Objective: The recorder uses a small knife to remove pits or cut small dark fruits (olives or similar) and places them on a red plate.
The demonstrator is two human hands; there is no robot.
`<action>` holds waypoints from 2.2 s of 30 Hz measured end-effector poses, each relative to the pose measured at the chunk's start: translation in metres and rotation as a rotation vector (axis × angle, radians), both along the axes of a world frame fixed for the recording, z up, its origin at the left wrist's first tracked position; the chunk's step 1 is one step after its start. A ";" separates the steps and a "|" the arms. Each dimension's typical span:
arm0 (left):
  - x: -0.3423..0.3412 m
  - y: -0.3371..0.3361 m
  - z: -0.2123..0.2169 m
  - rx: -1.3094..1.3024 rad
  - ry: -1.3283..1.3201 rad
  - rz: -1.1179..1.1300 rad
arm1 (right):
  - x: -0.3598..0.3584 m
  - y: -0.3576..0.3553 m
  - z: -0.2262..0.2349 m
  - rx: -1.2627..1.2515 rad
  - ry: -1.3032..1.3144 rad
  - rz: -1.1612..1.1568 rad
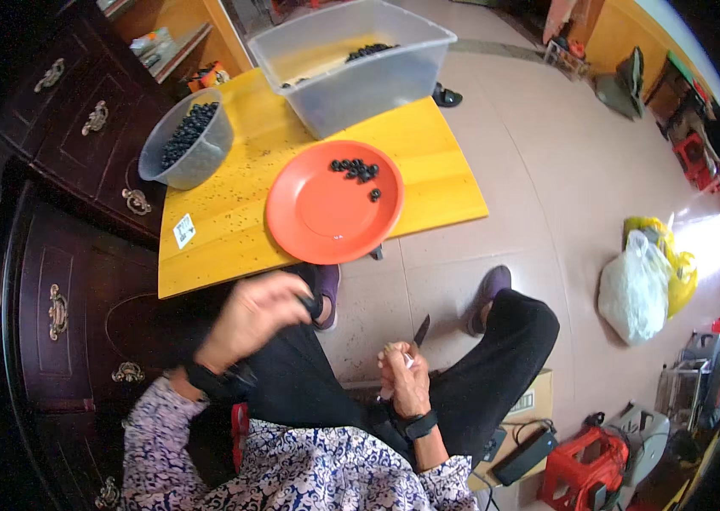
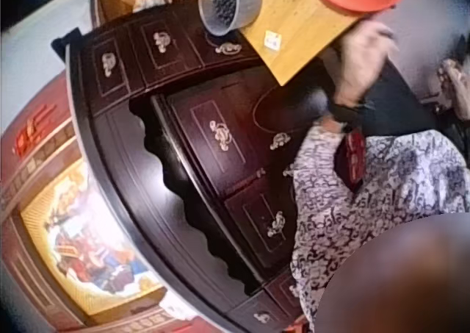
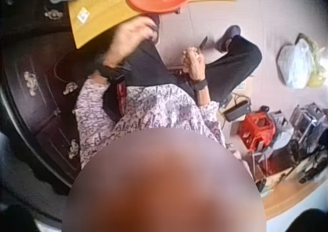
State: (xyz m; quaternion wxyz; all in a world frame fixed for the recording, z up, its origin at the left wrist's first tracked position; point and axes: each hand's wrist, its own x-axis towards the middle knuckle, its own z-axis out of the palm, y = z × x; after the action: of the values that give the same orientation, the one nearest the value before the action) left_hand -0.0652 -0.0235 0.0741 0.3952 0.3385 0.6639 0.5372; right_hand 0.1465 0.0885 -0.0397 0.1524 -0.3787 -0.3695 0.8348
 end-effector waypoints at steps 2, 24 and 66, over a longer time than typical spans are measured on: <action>-0.050 -0.009 0.029 0.057 0.217 0.237 | 0.001 0.001 -0.008 -0.041 0.037 -0.030; -0.068 0.149 0.016 -0.022 0.934 -0.240 | 0.001 0.002 -0.002 -0.014 0.022 0.003; 0.072 0.040 -0.071 -0.081 0.059 -0.246 | -0.004 0.002 0.009 0.163 0.143 -0.101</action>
State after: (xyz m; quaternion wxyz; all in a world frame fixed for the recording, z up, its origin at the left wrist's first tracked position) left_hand 0.0071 0.0169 0.0031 0.4516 0.4166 0.6500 0.4471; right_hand 0.1423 0.0905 -0.0310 0.2507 -0.3226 -0.4048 0.8181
